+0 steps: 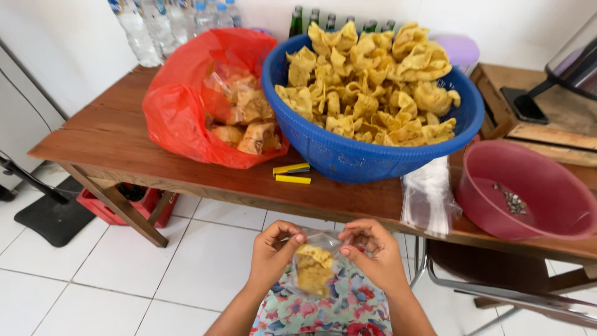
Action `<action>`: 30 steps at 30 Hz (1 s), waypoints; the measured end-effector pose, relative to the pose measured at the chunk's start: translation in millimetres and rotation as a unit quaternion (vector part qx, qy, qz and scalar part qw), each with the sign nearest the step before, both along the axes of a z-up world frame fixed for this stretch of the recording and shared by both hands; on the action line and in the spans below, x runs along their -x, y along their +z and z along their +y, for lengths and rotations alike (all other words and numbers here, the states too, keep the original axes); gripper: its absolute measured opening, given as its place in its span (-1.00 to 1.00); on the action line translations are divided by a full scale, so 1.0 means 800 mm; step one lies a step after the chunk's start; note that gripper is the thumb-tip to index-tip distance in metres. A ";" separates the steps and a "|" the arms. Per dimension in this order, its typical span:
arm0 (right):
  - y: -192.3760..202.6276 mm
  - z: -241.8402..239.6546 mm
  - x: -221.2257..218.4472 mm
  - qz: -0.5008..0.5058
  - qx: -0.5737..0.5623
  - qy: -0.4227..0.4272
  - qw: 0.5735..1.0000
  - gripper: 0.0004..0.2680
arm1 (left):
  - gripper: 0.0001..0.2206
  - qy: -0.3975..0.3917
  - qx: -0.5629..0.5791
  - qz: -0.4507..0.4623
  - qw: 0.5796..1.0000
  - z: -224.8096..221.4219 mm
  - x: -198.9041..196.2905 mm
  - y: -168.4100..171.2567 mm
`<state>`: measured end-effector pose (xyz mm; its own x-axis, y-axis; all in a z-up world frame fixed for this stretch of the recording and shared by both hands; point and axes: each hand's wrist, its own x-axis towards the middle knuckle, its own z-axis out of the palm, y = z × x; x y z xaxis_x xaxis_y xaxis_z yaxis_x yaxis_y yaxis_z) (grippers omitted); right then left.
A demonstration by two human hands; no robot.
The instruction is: The person sits on the floor and repeatedly fills small clear plastic bags with fried snacks from a blue basket. They fold the bag tops and use a yellow stapler to seal each bag, then place the finished packages into a red plastic bag.
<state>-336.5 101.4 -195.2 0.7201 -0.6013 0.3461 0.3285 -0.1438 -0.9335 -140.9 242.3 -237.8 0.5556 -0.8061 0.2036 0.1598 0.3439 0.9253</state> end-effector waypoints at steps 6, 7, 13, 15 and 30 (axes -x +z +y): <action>-0.046 -0.003 -0.008 0.038 -0.042 0.009 0.998 -0.89 | -0.95 -0.009 0.046 0.028 0.999 -0.013 0.003 -0.013; -0.051 -0.003 -0.008 0.038 -0.043 0.010 0.998 -0.92 | -0.95 -0.010 0.036 0.034 0.999 -0.014 0.004 -0.014; -0.061 0.003 -0.010 0.051 -0.025 -0.039 0.998 -0.96 | -0.77 0.017 0.057 0.049 0.997 -0.013 0.014 -0.016; -0.061 0.008 -0.008 0.050 -0.019 -0.029 0.998 -0.96 | -0.82 0.028 0.044 0.007 0.999 -0.011 0.016 -0.018; -0.069 0.025 0.005 0.042 -0.028 -0.111 0.993 -0.91 | -0.89 0.036 -0.020 -0.116 0.992 0.007 0.014 -0.030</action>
<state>-340.8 121.6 -250.0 0.5932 -0.7643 0.2530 0.2159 -0.1518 -0.9646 -151.8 248.1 -261.6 0.5533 -0.7765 0.3014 -0.0824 0.3090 0.9475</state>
